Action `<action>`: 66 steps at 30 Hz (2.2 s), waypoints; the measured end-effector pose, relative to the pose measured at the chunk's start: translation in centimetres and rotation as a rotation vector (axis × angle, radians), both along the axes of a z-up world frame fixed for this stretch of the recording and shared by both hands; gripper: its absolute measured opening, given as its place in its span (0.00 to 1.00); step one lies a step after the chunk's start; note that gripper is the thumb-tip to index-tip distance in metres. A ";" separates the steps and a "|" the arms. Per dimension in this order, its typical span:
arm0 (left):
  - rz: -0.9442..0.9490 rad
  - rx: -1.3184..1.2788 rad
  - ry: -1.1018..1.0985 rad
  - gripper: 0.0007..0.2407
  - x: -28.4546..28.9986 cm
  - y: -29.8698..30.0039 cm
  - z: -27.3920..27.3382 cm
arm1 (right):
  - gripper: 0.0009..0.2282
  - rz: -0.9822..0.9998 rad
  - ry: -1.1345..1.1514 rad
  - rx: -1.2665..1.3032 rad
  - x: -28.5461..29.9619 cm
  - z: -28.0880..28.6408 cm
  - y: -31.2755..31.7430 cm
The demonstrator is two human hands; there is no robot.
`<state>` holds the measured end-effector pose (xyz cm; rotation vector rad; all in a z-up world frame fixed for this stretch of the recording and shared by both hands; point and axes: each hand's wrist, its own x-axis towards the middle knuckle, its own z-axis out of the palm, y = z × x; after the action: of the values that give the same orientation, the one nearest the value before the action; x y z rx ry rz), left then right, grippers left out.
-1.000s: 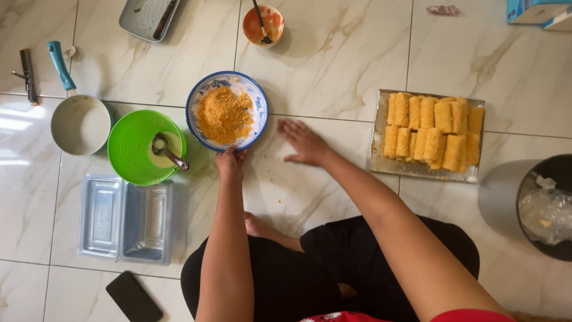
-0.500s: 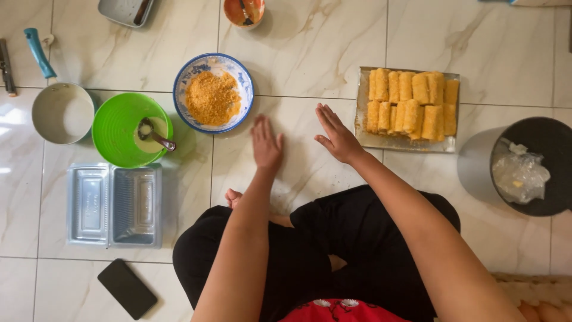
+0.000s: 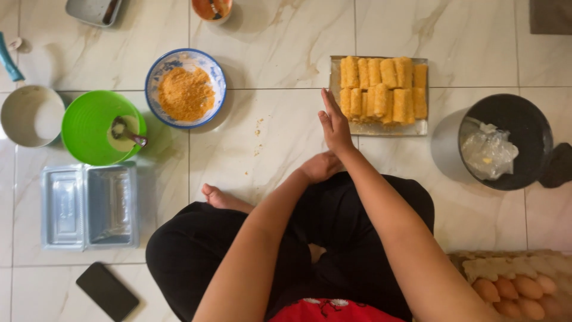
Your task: Organizing and aligning yellow spring rolls in neat rows on a metal tray on the floor.
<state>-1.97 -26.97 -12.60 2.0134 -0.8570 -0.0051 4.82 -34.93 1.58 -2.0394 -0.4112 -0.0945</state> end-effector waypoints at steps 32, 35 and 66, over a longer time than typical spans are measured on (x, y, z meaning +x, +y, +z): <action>0.161 1.002 -0.327 0.43 -1.7 19.5 5.6 | 0.21 0.001 0.186 -0.003 -1.5 -1.0 1.2; 0.316 0.947 -0.200 0.37 -0.9 18.2 6.3 | 0.21 0.016 0.169 -0.004 -1.4 -1.1 1.5; 0.615 0.655 -0.106 0.37 0.9 4.5 1.7 | 0.22 0.098 0.081 -0.028 0.1 -2.9 1.7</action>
<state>-1.06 -22.48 -10.86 2.8485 -0.2690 0.1919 4.90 -33.22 -1.34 -2.0400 -0.4630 0.0536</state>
